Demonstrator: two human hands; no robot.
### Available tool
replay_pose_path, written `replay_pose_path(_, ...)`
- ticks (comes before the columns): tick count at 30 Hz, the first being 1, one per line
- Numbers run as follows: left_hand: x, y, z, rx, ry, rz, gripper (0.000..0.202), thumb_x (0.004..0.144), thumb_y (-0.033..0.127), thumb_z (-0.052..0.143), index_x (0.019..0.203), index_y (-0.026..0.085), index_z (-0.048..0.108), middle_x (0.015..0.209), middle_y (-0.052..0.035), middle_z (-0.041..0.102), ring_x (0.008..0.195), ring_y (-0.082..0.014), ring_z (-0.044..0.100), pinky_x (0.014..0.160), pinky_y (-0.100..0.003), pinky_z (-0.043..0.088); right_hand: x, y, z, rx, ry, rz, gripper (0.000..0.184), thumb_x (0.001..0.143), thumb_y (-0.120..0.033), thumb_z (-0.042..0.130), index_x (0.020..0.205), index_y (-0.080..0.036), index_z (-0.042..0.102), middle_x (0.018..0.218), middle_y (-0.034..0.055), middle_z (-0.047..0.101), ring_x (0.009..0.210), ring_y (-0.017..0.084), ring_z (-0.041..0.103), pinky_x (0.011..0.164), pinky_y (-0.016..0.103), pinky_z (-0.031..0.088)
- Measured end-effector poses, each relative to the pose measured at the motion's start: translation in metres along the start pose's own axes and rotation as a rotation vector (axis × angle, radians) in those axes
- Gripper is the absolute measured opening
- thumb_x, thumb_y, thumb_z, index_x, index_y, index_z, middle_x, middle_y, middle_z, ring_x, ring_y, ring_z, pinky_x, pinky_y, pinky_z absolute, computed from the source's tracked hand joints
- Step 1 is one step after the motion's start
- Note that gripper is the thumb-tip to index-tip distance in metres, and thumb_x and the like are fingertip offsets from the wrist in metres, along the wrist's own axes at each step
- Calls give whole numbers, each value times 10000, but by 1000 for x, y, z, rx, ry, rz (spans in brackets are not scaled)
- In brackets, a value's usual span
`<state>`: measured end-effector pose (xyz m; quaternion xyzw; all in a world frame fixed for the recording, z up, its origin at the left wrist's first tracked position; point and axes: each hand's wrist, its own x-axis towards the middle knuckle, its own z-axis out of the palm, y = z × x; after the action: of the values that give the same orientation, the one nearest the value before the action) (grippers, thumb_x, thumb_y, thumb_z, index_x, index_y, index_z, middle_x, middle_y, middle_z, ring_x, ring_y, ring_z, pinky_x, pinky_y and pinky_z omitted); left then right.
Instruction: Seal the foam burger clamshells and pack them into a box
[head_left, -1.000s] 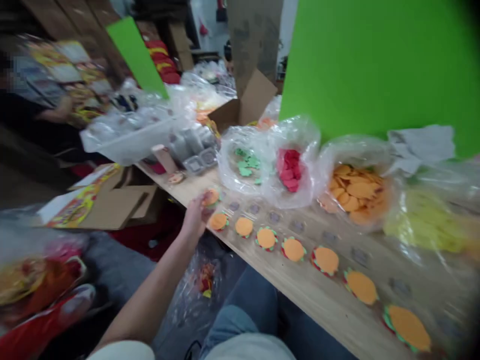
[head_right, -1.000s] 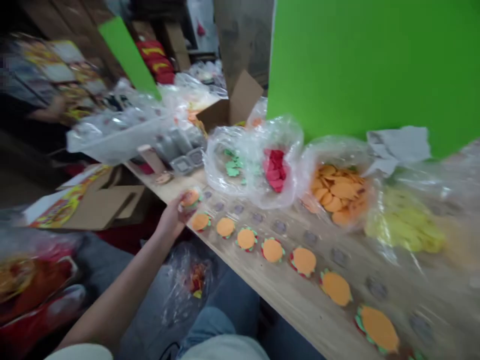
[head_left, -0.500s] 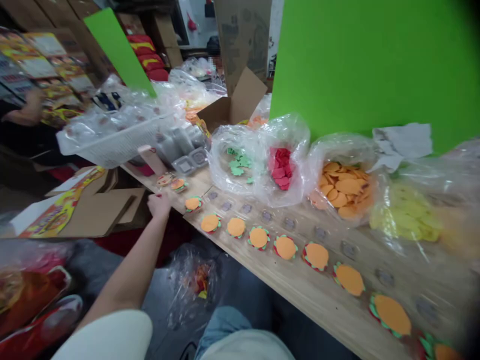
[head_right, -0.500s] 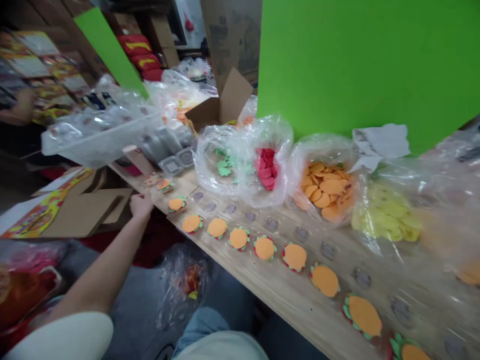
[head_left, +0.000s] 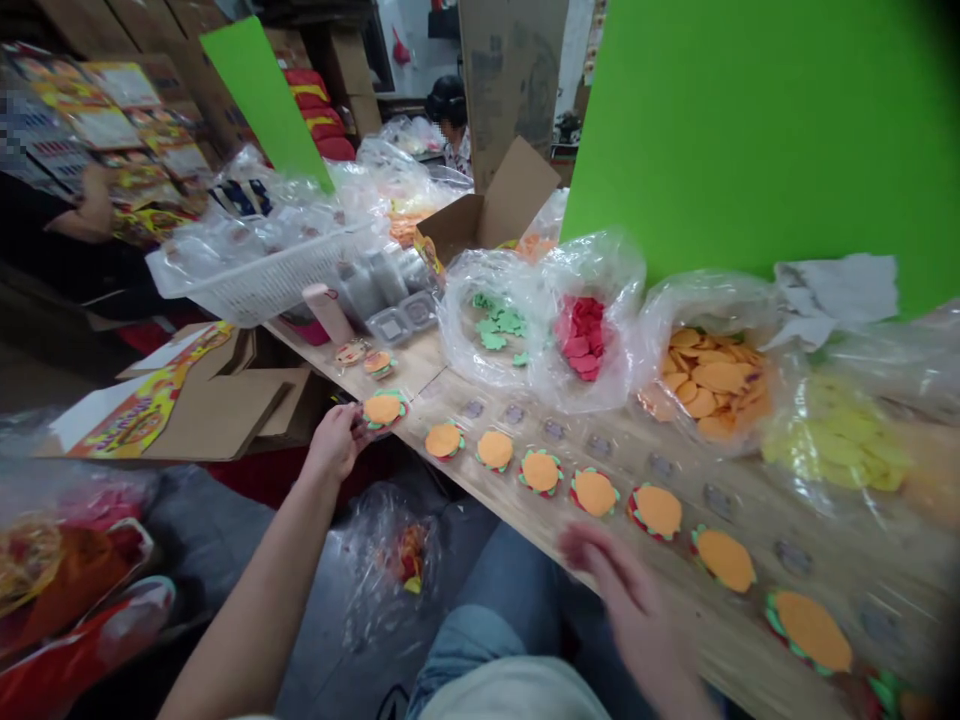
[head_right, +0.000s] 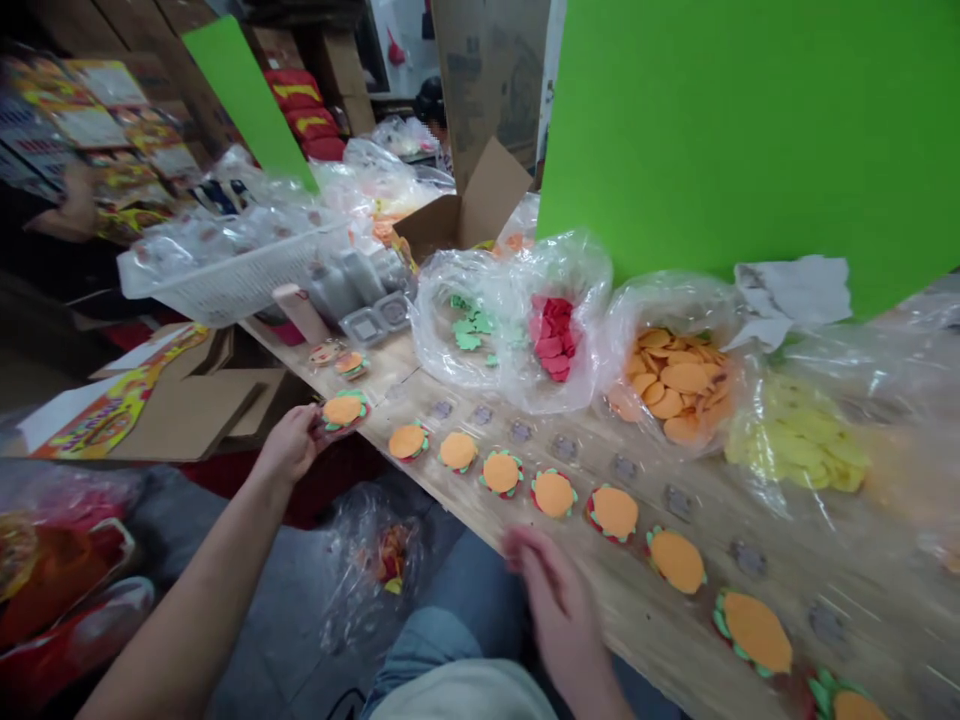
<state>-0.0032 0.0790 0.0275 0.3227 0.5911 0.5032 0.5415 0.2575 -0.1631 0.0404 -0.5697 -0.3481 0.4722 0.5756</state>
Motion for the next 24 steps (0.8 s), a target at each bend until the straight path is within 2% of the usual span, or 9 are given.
replay_pose_path(2, -32, -2, -3, -3, -105, -4, 120, 733, 242, 573, 721, 171, 477, 659, 41, 533, 505, -66, 508, 474, -178, 434, 21, 5, 29, 271, -105, 233, 347, 858, -450, 425, 1057, -198, 558, 956, 94, 658, 863, 206, 631, 756, 377, 510)
replay_pose_path(4, -66, -9, 5, 26, -233, -16, 191, 690, 290, 624, 715, 172, 476, 674, 37, 549, 484, -56, 477, 444, -158, 400, 45, 8, 53, 593, -166, 507, 365, 858, -450, 409, 1037, -165, 549, 960, 110, 651, 855, 195, 636, 775, 374, 500)
replay_pose_path(5, -82, -14, 13, 51, -282, -17, 226, 681, 318, 636, 707, 172, 465, 672, 38, 548, 474, -50, 460, 435, -149, 385, 54, 8, 60, 686, -174, 560, 396, 852, -479, 400, 1048, -165, 541, 968, 108, 643, 836, 192, 634, 766, 384, 502)
replay_pose_path(7, -108, -23, 33, 110, -348, -9, 269, 695, 373, 623, 698, 175, 441, 651, 46, 526, 480, -49, 450, 440, -141, 377, 64, 3, 62, 751, -158, 509, 456, 832, -544, 391, 1084, -190, 529, 988, 85, 622, 808, 185, 623, 736, 406, 511)
replay_pose_path(11, -138, -36, 72, 199, -446, 63, 282, 753, 419, 559, 686, 175, 435, 572, 68, 406, 479, -49, 407, 438, -129, 351, 51, -16, 34, 643, -81, 287, 417, 790, -530, 492, 1124, -282, 522, 1091, 34, 566, 894, 178, 582, 754, 411, 514)
replay_pose_path(14, -146, -41, 91, 230, -530, 119, 258, 780, 420, 523, 719, 178, 457, 627, 56, 443, 498, -58, 429, 450, -146, 376, 39, -26, 3, 705, -124, 344, 455, 768, -593, 475, 1101, -286, 524, 1169, 45, 531, 961, 223, 568, 767, 499, 493)
replay_pose_path(19, -150, -44, 103, 513, -571, 279, 215, 804, 396, 468, 802, 186, 514, 813, -15, 586, 577, -125, 542, 508, -231, 439, 27, -23, -37, 838, -242, 445, 587, 759, -704, 344, 1118, -267, 502, 1197, 56, 525, 1020, 275, 550, 779, 596, 447)
replay_pose_path(22, -153, -44, 105, 726, -596, 464, 191, 817, 355, 446, 763, 191, 528, 745, -16, 590, 608, -146, 539, 545, -239, 405, 19, -18, -40, 720, -234, 425, 520, 774, -626, 434, 1155, -273, 473, 1216, 54, 518, 1025, 253, 557, 774, 531, 485)
replay_pose_path(24, -157, -45, 106, 788, -640, 490, 194, 814, 343, 458, 696, 194, 500, 623, 7, 546, 566, -142, 510, 538, -240, 374, 14, -14, -37, 574, -206, 411, 489, 770, -517, 536, 1190, -291, 431, 1188, 50, 533, 947, 223, 599, 731, 468, 520)
